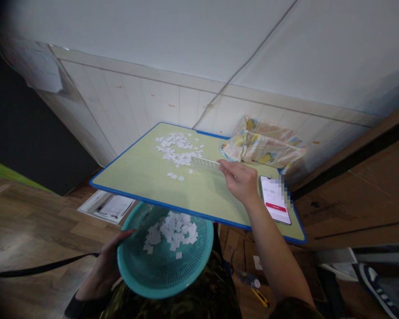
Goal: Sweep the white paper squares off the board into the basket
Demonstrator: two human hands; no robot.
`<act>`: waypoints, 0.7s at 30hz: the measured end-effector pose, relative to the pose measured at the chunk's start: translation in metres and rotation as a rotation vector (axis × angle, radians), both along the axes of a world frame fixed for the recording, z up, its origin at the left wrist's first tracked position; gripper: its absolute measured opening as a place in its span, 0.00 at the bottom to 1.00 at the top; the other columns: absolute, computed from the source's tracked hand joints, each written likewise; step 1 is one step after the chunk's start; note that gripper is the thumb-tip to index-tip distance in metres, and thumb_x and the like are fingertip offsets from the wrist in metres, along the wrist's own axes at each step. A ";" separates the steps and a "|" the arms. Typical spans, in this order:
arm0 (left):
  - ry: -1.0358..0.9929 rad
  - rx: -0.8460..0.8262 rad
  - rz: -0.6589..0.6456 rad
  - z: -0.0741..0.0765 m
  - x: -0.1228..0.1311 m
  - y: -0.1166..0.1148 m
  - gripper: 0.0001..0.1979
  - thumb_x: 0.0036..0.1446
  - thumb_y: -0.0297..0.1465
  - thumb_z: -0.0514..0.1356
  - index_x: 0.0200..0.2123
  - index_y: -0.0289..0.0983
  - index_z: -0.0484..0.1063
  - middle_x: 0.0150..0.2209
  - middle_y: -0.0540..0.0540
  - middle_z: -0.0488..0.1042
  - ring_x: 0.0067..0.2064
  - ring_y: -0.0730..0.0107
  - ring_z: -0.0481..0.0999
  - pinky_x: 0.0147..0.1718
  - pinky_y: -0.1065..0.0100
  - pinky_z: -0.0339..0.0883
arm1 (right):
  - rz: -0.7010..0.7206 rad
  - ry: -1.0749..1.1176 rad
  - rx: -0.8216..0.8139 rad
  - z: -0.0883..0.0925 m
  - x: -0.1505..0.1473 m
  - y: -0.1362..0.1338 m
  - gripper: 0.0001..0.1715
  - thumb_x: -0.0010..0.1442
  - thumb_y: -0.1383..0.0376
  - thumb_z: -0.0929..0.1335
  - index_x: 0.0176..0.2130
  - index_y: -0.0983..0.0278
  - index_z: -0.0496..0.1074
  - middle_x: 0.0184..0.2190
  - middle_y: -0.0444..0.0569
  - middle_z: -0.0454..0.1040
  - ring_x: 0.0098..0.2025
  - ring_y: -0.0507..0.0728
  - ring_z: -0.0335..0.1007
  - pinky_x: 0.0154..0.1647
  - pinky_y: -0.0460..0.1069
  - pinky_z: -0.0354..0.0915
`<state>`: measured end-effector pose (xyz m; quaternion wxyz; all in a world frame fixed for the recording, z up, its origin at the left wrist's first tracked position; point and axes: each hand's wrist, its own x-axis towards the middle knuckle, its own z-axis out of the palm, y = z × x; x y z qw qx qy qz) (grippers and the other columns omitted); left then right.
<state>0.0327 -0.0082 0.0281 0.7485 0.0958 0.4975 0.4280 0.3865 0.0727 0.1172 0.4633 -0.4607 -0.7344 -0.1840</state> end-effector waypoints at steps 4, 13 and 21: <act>0.010 0.008 0.008 -0.001 0.001 0.001 0.09 0.54 0.23 0.60 0.25 0.31 0.79 0.21 0.44 0.81 0.21 0.65 0.78 0.24 0.67 0.74 | 0.015 0.041 -0.048 -0.001 0.000 0.000 0.10 0.59 0.65 0.69 0.41 0.59 0.78 0.35 0.47 0.81 0.34 0.54 0.78 0.36 0.48 0.72; -0.003 0.031 -0.037 -0.007 0.000 -0.001 0.06 0.53 0.25 0.61 0.29 0.32 0.79 0.26 0.43 0.83 0.25 0.61 0.80 0.29 0.63 0.76 | -0.095 0.045 -0.062 -0.006 0.005 0.004 0.12 0.59 0.64 0.68 0.43 0.59 0.78 0.34 0.46 0.81 0.32 0.54 0.77 0.34 0.48 0.71; -0.002 -0.007 -0.005 -0.002 0.001 -0.002 0.06 0.52 0.24 0.62 0.26 0.32 0.79 0.23 0.44 0.82 0.22 0.64 0.79 0.25 0.65 0.75 | -0.229 0.057 -0.070 -0.009 0.011 0.007 0.14 0.59 0.63 0.68 0.45 0.59 0.78 0.36 0.47 0.81 0.29 0.55 0.76 0.33 0.48 0.70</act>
